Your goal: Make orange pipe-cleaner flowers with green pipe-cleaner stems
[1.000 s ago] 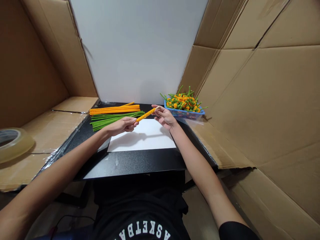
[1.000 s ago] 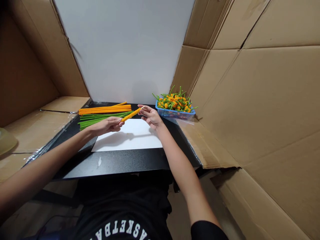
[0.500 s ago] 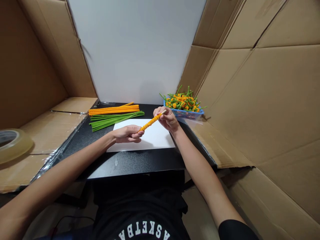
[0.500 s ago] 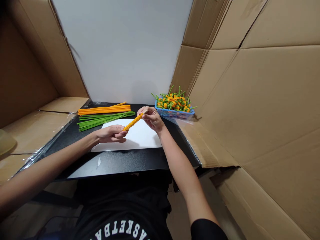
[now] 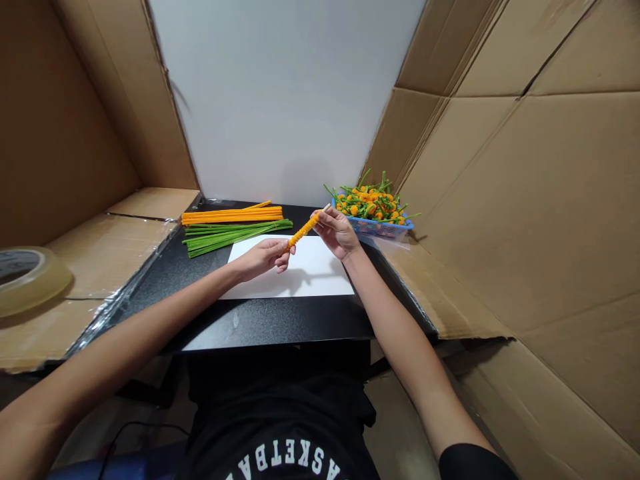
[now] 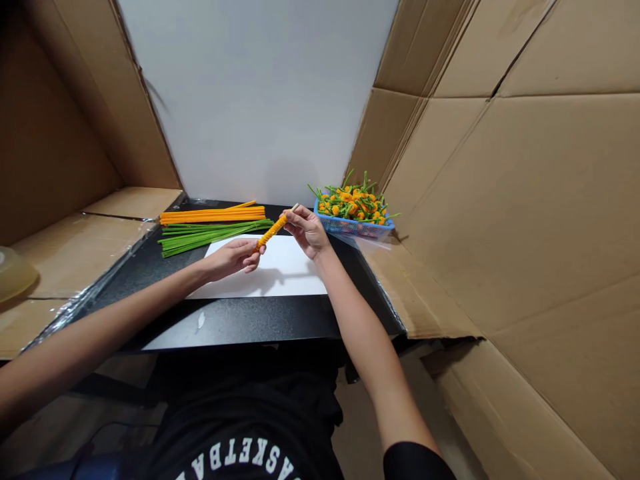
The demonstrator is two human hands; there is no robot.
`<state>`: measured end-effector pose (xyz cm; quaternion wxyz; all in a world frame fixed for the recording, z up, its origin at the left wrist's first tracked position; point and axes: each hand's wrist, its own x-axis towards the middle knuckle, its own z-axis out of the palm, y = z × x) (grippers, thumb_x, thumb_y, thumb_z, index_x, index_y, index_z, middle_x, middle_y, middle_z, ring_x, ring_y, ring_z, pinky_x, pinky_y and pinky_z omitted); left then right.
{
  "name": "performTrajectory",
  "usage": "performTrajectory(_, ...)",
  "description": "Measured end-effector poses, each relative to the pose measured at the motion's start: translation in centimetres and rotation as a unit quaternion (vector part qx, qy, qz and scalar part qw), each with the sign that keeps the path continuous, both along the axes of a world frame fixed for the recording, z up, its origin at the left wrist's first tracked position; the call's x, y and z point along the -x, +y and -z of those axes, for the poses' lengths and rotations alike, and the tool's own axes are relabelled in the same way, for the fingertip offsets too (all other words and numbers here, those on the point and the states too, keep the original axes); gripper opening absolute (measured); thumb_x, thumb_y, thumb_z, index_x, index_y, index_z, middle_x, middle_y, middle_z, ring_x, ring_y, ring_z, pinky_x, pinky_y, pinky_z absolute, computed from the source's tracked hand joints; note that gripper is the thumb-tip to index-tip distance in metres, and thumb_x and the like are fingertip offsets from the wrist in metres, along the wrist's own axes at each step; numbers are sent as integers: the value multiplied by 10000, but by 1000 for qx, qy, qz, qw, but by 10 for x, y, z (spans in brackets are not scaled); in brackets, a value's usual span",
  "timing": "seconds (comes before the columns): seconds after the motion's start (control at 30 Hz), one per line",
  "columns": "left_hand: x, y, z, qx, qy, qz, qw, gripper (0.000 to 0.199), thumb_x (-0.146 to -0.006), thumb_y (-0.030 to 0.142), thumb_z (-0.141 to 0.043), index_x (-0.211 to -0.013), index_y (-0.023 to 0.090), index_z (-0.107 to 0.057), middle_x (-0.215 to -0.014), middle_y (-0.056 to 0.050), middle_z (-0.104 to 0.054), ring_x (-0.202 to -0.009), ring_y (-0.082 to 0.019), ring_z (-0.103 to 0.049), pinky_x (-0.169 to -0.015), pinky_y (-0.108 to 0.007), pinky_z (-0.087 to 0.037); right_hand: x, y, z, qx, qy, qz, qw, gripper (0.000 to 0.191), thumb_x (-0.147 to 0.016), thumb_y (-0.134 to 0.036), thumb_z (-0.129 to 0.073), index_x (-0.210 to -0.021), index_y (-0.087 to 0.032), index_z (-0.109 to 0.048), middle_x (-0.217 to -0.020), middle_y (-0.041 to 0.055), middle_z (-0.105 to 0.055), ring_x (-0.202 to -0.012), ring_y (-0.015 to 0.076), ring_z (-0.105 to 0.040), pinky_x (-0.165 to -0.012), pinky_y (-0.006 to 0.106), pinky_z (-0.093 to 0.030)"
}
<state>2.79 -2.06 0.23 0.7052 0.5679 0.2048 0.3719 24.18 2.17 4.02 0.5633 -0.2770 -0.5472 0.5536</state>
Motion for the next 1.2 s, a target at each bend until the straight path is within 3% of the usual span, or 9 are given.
performTrajectory(0.17,-1,3,5,-32,18,-41,999,370,-910,483,-673,-872,117,-635,-569,32,-473,-530,-92,-477,-560,-225,-436,0,2,2,25,10,4,1000,383,-609,-402,-904,-714,-232,-578,-849,1,-697,-914,161,-667,-818,281,-579)
performTrajectory(0.37,5,1,-4,29,12,13,999,275,-942,372,-636,-854,113,-612,-516,71,-357,-432,-67,-373,-484,-204,-363,-1,2,2,16,20,-18,1000,358,-624,-422,-906,-766,-239,-633,-930,11,-731,-1014,177,-676,-848,295,-595)
performTrajectory(0.6,9,-6,-16,57,32,47,997,201,-938,291,-596,-800,148,-574,-498,113,-260,-358,-25,-219,-567,-220,-424,-2,-1,2,-32,5,-38,999,317,-670,-448,-882,-803,-252,-672,-937,19,-729,-1044,191,-663,-861,320,-589)
performTrajectory(0.73,9,-7,-18,3,72,55,996,278,-932,369,-604,-759,167,-525,-506,115,-251,-362,-32,-217,-558,-238,-388,-3,-6,-3,-71,-2,-47,996,299,-666,-460,-880,-795,-254,-706,-955,20,-726,-991,183,-662,-900,339,-566)
performTrajectory(0.83,10,-5,-16,-115,146,-7,983,346,-980,486,-495,-812,185,-521,-520,81,-327,-404,-85,-336,-535,-254,-343,-12,-3,-6,-87,-43,-33,995,291,-659,-470,-879,-801,-257,-740,-953,21,-727,-910,167,-649,-863,329,-550)
performTrajectory(0.9,12,-1,-16,-253,255,-99,928,339,-1007,464,-433,-834,190,-533,-559,36,-432,-473,-126,-433,-557,-269,-333,-21,1,-6,-96,-96,-15,991,268,-658,-446,-882,-779,-245,-754,-936,29,-727,-842,156,-631,-796,314,-536)
performTrajectory(1.0,18,5,-17,-443,428,-229,753,217,-995,294,-448,-870,181,-585,-643,-24,-567,-563,-165,-500,-640,-300,-346,-33,6,-3,-118,-195,2,974,276,-667,-434,-871,-813,-218,-778,-888,42,-726,-809,160,-623,-762,313,-515)
performTrajectory(1.1,25,10,-19,-544,512,-244,618,203,-989,222,-444,-933,163,-629,-649,-43,-632,-560,-175,-534,-723,-330,-376,-36,9,1,-148,-291,17,945,307,-695,-441,-840,-868,-192,-791,-842,52,-727,-769,165,-624,-720,311,-498)
performTrajectory(1.2,30,13,-20,-609,530,-232,543,229,-1003,210,-433,-931,148,-641,-708,-63,-704,-566,-182,-594,-742,-343,-396,-33,11,5,-226,-366,51,901,239,-747,-386,-797,-873,-183,-798,-837,61,-733,-749,170,-631,-681,303,-473)
